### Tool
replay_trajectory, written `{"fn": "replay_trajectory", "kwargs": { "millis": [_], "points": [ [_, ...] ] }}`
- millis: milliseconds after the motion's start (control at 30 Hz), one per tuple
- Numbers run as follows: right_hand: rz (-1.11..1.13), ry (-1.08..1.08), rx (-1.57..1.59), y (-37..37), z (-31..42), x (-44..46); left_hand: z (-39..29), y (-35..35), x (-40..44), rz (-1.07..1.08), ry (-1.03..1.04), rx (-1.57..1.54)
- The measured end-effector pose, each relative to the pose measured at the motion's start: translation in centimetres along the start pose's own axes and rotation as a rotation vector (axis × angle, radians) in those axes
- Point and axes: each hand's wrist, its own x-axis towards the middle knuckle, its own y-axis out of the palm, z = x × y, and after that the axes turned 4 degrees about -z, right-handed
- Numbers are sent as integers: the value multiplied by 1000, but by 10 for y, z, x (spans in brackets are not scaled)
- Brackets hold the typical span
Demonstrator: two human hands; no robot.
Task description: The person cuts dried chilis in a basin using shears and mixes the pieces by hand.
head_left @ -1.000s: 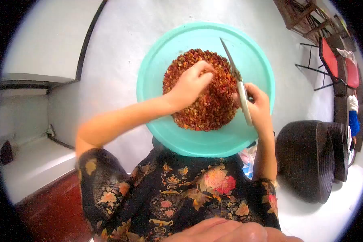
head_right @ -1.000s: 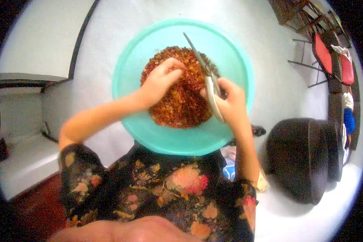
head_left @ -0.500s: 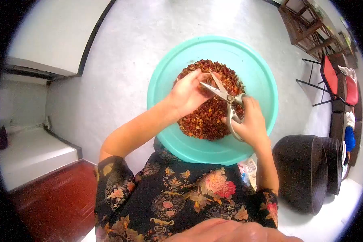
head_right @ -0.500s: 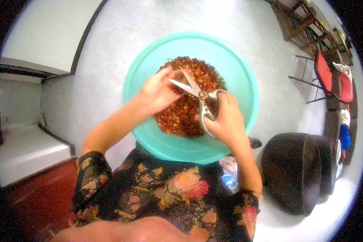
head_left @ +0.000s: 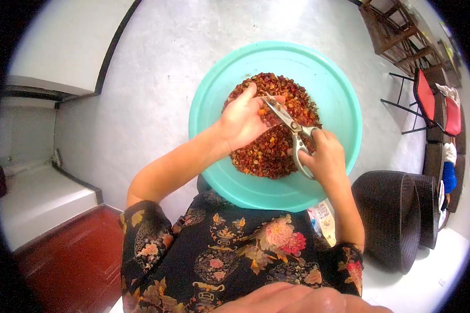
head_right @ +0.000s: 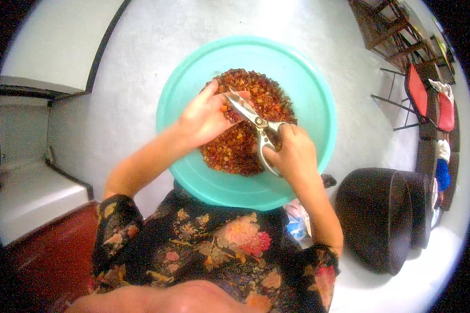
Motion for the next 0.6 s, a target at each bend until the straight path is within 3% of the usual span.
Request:
{"fn": "replay_trajectory", "kwargs": {
  "millis": [600],
  "points": [
    [65, 41, 65, 0, 0, -2, -2, 2, -1, -13, -26, 31]
  ]
}}
